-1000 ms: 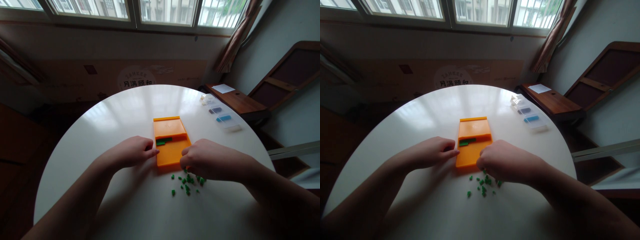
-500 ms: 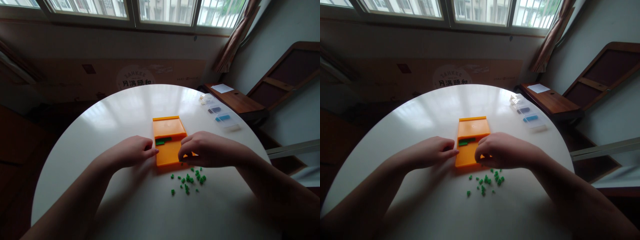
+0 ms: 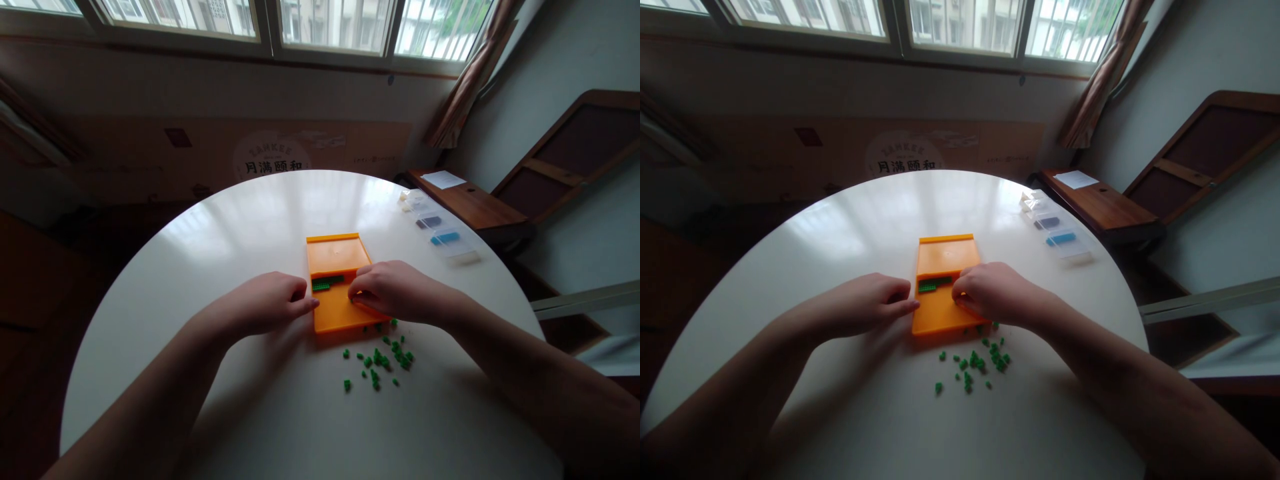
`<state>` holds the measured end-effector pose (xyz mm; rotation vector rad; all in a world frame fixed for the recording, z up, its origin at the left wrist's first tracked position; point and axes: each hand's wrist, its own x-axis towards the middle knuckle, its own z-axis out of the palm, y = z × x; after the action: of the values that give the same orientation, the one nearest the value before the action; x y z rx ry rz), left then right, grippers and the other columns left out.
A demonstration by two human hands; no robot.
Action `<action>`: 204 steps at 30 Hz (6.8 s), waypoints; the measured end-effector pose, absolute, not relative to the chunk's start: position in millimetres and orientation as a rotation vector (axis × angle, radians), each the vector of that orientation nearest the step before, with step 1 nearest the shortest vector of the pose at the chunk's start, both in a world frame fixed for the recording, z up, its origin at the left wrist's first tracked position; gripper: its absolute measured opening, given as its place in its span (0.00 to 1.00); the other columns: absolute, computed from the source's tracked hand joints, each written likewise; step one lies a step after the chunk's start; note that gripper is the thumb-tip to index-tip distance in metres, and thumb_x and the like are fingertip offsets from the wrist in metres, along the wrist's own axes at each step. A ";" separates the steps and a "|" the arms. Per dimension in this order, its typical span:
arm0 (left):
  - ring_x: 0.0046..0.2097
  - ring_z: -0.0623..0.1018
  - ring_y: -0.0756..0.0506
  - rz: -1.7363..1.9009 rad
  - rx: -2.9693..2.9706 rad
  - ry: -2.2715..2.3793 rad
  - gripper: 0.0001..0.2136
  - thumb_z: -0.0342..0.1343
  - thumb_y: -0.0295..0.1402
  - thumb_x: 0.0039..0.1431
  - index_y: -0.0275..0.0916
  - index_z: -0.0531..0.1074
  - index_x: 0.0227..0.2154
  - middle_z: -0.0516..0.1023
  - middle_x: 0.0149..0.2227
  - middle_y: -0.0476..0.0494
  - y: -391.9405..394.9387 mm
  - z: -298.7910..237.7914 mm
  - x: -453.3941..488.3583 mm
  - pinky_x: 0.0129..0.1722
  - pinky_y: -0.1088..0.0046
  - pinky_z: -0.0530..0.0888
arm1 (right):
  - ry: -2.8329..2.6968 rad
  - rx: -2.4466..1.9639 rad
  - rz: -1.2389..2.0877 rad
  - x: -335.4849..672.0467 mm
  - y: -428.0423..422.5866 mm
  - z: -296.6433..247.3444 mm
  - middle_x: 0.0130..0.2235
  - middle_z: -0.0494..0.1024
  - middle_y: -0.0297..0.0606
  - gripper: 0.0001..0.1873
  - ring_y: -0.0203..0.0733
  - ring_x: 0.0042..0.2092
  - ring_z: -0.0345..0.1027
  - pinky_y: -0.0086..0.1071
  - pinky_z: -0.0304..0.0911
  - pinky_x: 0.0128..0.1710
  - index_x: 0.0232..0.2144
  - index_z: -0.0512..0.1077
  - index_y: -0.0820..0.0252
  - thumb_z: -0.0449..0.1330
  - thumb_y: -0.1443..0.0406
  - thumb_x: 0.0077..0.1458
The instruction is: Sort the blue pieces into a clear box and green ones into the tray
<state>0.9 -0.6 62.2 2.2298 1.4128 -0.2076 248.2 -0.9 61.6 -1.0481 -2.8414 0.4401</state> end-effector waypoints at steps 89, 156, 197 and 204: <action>0.29 0.73 0.45 -0.230 2.203 1.438 0.23 0.43 0.55 0.59 0.43 0.71 0.25 0.77 0.29 0.46 -0.7 64.3 0.4 0.25 0.71 0.62 | -2.936 -1.418 0.443 296.3 -21.8 100.4 0.31 0.81 0.32 0.12 0.38 0.32 0.71 0.30 0.57 0.30 0.32 0.81 0.48 0.58 0.68 0.51; 0.27 0.71 0.46 -0.224 2.241 1.414 0.23 0.44 0.55 0.59 0.41 0.70 0.24 0.77 0.28 0.45 -0.4 62.9 1.3 0.24 0.71 0.61 | -2.665 -1.438 0.374 246.4 -8.6 62.2 0.34 0.81 0.32 0.08 0.40 0.36 0.71 0.31 0.57 0.31 0.32 0.80 0.50 0.61 0.64 0.52; 0.27 0.71 0.46 -0.226 2.223 1.433 0.22 0.45 0.55 0.58 0.42 0.71 0.25 0.77 0.27 0.46 0.7 60.8 2.9 0.24 0.71 0.61 | -2.695 -1.062 0.553 252.3 -24.4 80.5 0.37 0.79 0.31 0.08 0.35 0.36 0.70 0.28 0.58 0.35 0.34 0.79 0.53 0.61 0.68 0.55; 0.28 0.72 0.46 -0.234 2.190 1.447 0.22 0.45 0.55 0.57 0.42 0.72 0.26 0.77 0.28 0.46 0.6 62.1 3.0 0.25 0.70 0.62 | -3.039 -0.929 0.667 266.6 -35.1 95.0 0.30 0.78 0.29 0.10 0.34 0.30 0.66 0.29 0.52 0.30 0.28 0.79 0.52 0.59 0.71 0.50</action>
<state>3.0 0.6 62.1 2.1905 1.4473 -0.2341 266.6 -35.1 95.0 -0.9286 -3.0387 0.6667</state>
